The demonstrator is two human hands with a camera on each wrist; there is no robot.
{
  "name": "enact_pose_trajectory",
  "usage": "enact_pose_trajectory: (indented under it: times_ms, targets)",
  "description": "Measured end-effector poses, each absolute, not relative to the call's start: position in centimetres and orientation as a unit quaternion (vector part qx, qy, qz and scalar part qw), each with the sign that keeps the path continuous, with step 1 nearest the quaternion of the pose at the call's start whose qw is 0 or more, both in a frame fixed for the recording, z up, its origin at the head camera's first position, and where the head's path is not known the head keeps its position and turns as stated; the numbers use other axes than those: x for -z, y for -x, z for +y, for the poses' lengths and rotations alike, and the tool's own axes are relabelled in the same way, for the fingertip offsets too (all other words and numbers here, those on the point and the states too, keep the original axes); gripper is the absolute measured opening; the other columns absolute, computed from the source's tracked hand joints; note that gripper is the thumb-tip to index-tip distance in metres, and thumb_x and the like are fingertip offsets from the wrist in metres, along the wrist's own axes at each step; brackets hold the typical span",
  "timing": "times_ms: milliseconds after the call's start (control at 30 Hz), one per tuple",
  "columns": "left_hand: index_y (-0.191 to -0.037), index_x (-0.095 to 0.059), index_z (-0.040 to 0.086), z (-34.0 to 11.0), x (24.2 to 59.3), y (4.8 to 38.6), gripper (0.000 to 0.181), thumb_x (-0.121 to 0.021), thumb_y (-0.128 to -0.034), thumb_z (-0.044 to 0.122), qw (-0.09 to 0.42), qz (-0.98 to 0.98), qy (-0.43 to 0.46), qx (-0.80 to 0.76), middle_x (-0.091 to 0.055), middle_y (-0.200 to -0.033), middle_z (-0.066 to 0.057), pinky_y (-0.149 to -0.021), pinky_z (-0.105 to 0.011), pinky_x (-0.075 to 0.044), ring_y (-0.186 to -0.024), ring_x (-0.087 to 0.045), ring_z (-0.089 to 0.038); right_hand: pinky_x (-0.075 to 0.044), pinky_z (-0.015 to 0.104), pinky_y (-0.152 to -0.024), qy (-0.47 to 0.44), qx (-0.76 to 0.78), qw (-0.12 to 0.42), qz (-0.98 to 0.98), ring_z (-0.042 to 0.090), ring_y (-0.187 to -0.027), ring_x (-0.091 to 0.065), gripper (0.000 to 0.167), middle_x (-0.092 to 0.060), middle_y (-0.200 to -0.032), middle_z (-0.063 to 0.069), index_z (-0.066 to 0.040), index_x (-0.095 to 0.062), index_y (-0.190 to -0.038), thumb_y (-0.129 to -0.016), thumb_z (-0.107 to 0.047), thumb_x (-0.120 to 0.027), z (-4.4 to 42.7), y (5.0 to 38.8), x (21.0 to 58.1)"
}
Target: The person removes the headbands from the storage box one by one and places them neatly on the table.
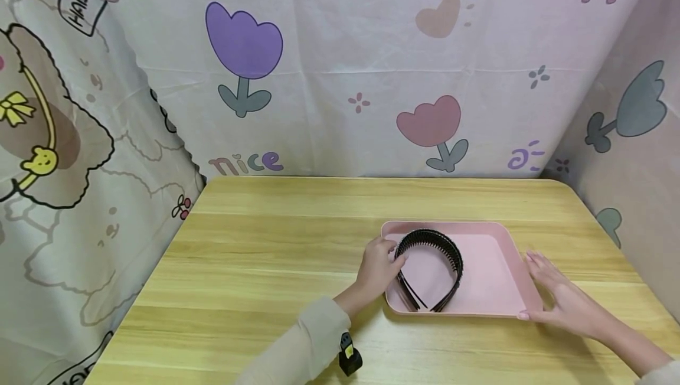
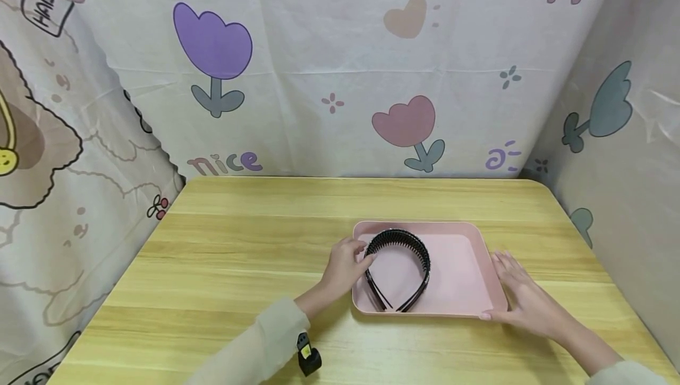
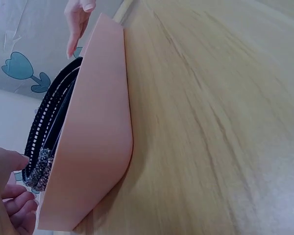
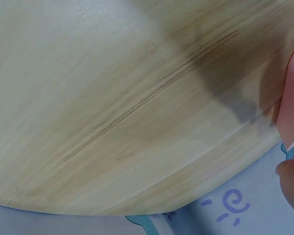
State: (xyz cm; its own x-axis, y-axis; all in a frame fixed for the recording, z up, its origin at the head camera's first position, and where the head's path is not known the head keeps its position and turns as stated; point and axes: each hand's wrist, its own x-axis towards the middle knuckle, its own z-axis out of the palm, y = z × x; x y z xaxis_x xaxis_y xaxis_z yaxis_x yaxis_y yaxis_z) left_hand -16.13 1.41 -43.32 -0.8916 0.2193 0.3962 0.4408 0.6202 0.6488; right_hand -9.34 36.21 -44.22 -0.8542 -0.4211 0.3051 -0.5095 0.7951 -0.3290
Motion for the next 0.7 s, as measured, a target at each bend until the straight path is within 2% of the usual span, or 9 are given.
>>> enact_pose_trajectory:
  times_ms: [100, 167, 400, 567, 700]
  targets:
    - [-0.085, -0.07, -0.004, 1.6, 43.4, 16.2, 0.018, -0.075, -0.0742, 0.01, 0.143, -0.893, 0.176, 0.388, -0.066, -0.078, -0.012, -0.069, -0.023, -0.049, -0.074, -0.058, -0.019, 0.006, -0.001, -0.1, -0.245, -0.203, 0.108, -0.942, -0.012, -0.135, 0.01, 0.11, -0.003, -0.155, -0.002, 0.01, -0.023, -0.142, -0.058, -0.028, -0.085, 36.3, 9.3, 44.3]
    - [-0.084, -0.07, -0.003, 1.8, 43.4, 16.3, 0.018, -0.075, -0.0739, 0.01, 0.142, -0.898, 0.168, 0.382, -0.066, -0.077, -0.011, -0.068, -0.022, -0.049, -0.073, -0.058, -0.018, 0.006, 0.0, -0.1, -0.243, -0.205, 0.107, -0.942, -0.012, -0.135, 0.01, 0.11, -0.003, -0.155, -0.002, 0.01, -0.024, -0.142, -0.059, -0.028, -0.085, 36.3, 9.2, 44.4]
    - [-0.073, -0.068, -0.001, 2.3, 43.0, 16.2, 0.018, -0.076, -0.0744, 0.015, 0.131, -0.913, 0.139, 0.36, -0.061, -0.069, -0.007, -0.058, -0.018, -0.044, -0.064, -0.051, -0.013, 0.007, -0.001, -0.1, -0.237, -0.213, 0.096, -0.943, -0.012, -0.134, 0.011, 0.111, -0.013, -0.152, 0.025, 0.011, -0.022, -0.142, -0.059, -0.028, -0.084, 36.4, 9.1, 44.7]
    - [-0.071, -0.066, -0.001, 2.6, 42.7, 16.1, 0.019, -0.077, -0.0731, 0.014, 0.125, -0.923, 0.122, 0.343, -0.058, -0.067, -0.005, -0.055, -0.019, -0.044, -0.062, -0.05, -0.013, 0.008, 0.0, -0.1, -0.234, -0.22, 0.089, -0.943, -0.011, -0.135, 0.012, 0.111, -0.012, -0.153, 0.024, 0.008, -0.02, -0.143, -0.059, -0.027, -0.084, 36.5, 9.1, 44.9]
    - [-0.06, -0.058, 0.002, 2.7, 42.5, 16.0, 0.025, -0.076, -0.0735, 0.013, 0.116, -0.928, 0.106, 0.337, -0.054, -0.062, -0.004, -0.05, -0.019, -0.04, -0.057, -0.045, -0.011, 0.008, 0.0, -0.099, -0.235, -0.219, 0.086, -0.943, -0.011, -0.135, 0.012, 0.11, -0.014, -0.152, 0.026, 0.009, -0.022, -0.143, -0.059, -0.027, -0.084, 36.6, 9.1, 45.1]
